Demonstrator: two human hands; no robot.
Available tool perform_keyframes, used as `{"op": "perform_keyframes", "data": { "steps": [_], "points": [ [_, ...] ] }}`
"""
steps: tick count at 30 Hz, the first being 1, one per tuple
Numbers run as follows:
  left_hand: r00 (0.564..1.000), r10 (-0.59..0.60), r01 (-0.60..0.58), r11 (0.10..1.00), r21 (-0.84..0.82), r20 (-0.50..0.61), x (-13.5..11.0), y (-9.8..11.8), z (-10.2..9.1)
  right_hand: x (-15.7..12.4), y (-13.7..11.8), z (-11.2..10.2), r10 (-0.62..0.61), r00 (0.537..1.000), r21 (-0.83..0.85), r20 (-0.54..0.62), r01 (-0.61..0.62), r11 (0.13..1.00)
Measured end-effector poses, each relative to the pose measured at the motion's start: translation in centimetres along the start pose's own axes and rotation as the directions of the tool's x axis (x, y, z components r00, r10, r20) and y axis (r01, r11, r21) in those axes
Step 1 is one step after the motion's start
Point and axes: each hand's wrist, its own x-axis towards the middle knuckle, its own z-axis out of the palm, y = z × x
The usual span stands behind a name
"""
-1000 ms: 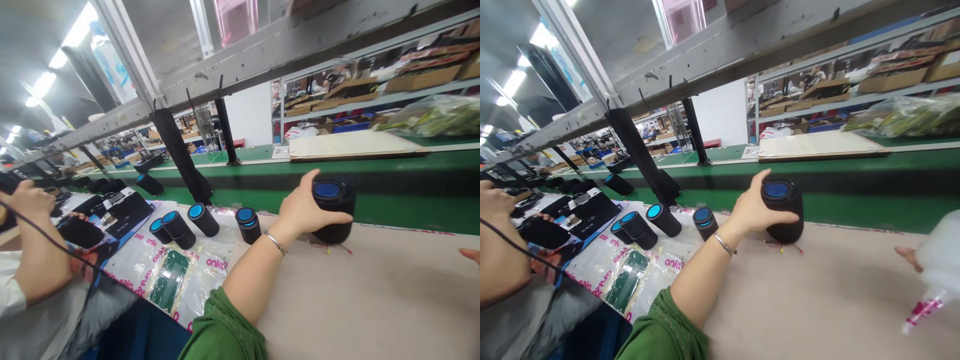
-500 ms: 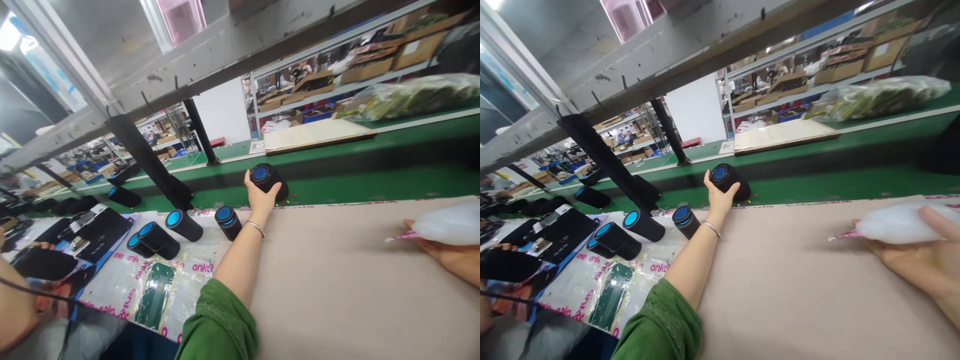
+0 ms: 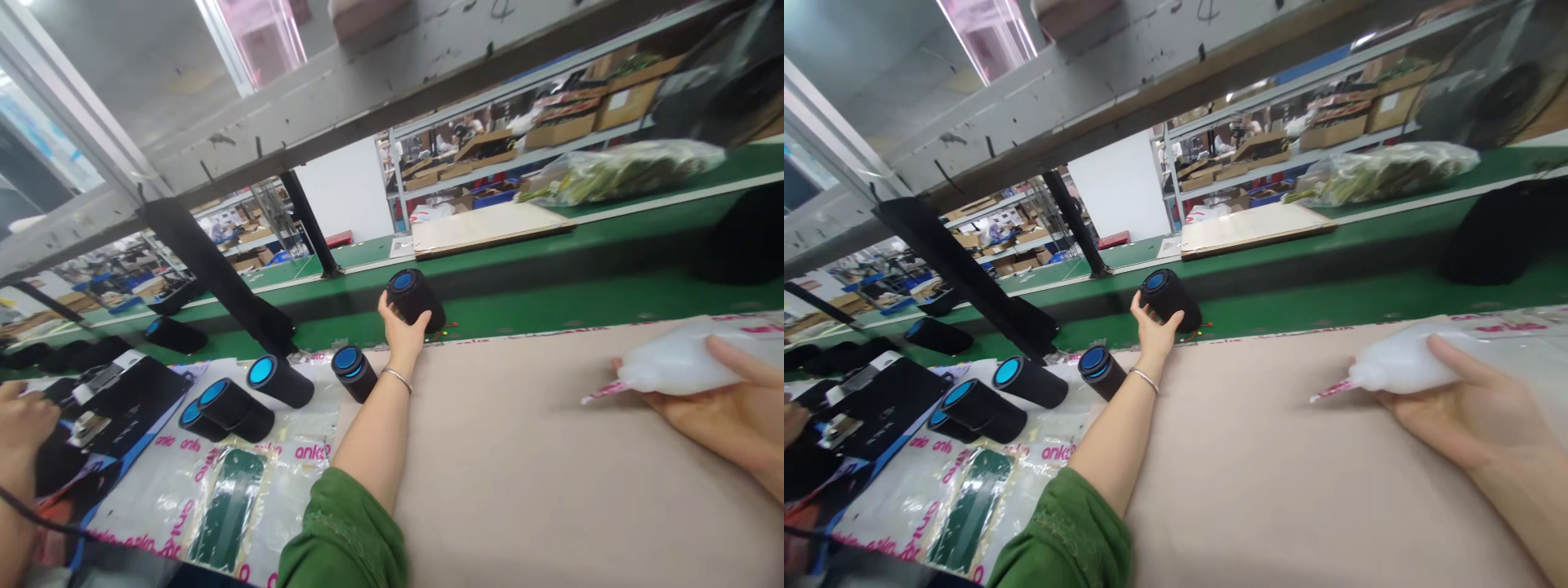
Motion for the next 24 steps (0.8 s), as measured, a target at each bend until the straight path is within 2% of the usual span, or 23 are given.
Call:
{"op": "perform_keyframes", "data": {
  "steps": [6,12,18,24],
  "points": [
    [0.994,-0.074,0.081,0.993,0.088,-0.074,0.0,0.2,-0.4,-2.4,0.2,1.4,-0.010,1.000,0.118,0.005,0.009,0.993],
    [0.994,-0.080,0.090,0.988,0.128,-0.078,0.1,-0.1,-0.4,-2.8,0.1,1.2,0.009,0.999,0.139,0.039,-0.015,0.990],
    [0.987,0.015,0.013,0.984,0.177,-0.158,-0.4,0.3,-0.2,-2.5,0.1,0.6,0.035,0.995,0.130,0.093,-0.046,0.990],
    [0.950,0.169,-0.120,0.973,0.195,-0.262,-1.1,2.3,-1.0,-3.0,0.1,0.5,0.025,0.993,0.111,0.118,-0.038,0.993]
  ]
}}
